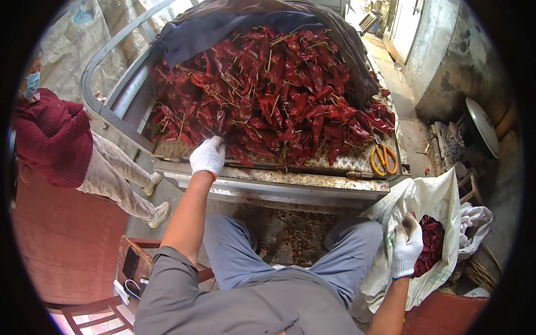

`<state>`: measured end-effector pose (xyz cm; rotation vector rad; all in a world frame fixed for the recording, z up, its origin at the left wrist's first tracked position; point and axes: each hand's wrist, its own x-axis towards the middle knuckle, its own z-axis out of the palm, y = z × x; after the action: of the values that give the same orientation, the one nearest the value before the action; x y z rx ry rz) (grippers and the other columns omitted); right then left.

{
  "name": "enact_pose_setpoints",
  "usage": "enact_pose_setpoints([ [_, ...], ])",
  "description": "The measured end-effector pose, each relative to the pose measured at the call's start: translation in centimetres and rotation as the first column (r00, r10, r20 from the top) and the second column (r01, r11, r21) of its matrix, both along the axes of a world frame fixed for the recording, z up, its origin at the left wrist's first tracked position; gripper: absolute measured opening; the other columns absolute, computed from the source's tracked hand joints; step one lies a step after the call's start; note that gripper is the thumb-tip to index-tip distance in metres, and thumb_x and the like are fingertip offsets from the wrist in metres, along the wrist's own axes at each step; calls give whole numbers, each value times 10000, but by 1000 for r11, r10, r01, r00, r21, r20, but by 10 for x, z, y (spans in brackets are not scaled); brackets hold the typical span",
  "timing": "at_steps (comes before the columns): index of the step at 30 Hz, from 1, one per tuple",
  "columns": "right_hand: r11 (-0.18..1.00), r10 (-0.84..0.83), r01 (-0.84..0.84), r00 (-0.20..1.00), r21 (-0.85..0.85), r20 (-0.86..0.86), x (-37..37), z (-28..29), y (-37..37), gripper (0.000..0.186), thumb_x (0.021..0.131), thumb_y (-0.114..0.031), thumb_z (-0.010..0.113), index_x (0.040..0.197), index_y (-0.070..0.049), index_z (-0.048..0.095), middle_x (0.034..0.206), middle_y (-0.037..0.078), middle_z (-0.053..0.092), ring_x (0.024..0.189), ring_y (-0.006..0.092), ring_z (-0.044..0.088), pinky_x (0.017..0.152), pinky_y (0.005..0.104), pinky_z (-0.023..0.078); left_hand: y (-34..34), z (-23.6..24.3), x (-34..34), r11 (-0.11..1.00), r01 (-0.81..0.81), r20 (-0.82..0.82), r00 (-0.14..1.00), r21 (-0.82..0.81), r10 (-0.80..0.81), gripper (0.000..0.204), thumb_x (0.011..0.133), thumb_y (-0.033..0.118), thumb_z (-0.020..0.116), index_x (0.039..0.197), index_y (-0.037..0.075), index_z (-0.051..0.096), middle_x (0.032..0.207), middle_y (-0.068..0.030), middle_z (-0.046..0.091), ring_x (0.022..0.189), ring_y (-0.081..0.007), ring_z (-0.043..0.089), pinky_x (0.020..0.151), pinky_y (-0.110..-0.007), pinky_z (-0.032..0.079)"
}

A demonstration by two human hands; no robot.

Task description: The person sits on the ground and removes stems from dried red chilies, using hands and occasionally scissors. The person places the de-stemmed chilies into a white sack and discards the stems onto the floor.

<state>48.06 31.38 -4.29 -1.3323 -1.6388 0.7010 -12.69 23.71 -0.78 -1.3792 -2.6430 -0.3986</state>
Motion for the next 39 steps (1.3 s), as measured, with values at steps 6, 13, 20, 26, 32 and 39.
enact_pose_setpoints([
  [6,981,168,-166,986,-95,13,-72,26,-19,316,946,-35,718,1250,41,673,1140,128,730,1034,186,704,950,320,555,-2,2,14,991,61,-9,998,-117,-62,481,922,200,597,1396,273,615,1136,-162,712,971,-395,719,840,-519,579],
  [13,869,435,-442,897,-223,-82,-160,37,-42,285,921,-66,747,1193,14,716,1084,140,755,972,198,743,891,318,580,-10,-3,34,931,127,-97,990,341,-100,249,932,271,664,1149,161,715,941,-135,728,828,-364,729,735,-491,584],
  [20,677,672,-648,738,-349,-68,-250,32,-37,306,950,-201,736,1184,-5,725,1123,162,765,1027,237,747,932,344,570,-26,-26,70,989,19,194,980,146,-47,420,858,416,772,1130,102,710,1091,-132,736,988,-351,713,846,-462,575],
  [26,525,497,-630,773,-572,-395,-321,40,-30,427,1006,-232,687,1328,41,623,1171,138,719,1035,178,686,911,338,573,-46,-45,92,799,118,163,952,589,-261,169,866,111,742,1030,77,717,924,-152,732,844,-370,717,762,-435,585],
  [32,451,500,-681,728,-577,-468,-349,35,-27,340,1032,-203,627,1285,24,628,1055,86,696,926,133,646,821,305,560,-80,-37,137,769,195,423,741,609,-522,235,863,121,806,1072,47,728,943,-122,746,812,-251,732,772,-373,592],
  [39,410,885,-743,465,-528,33,-337,47,-30,312,983,-246,693,1195,-20,654,1003,163,721,903,284,690,832,379,547,-79,-36,116,862,-218,885,12,457,-466,259,979,180,729,1166,3,746,1071,-78,734,1002,-170,688,896,-316,549],
])
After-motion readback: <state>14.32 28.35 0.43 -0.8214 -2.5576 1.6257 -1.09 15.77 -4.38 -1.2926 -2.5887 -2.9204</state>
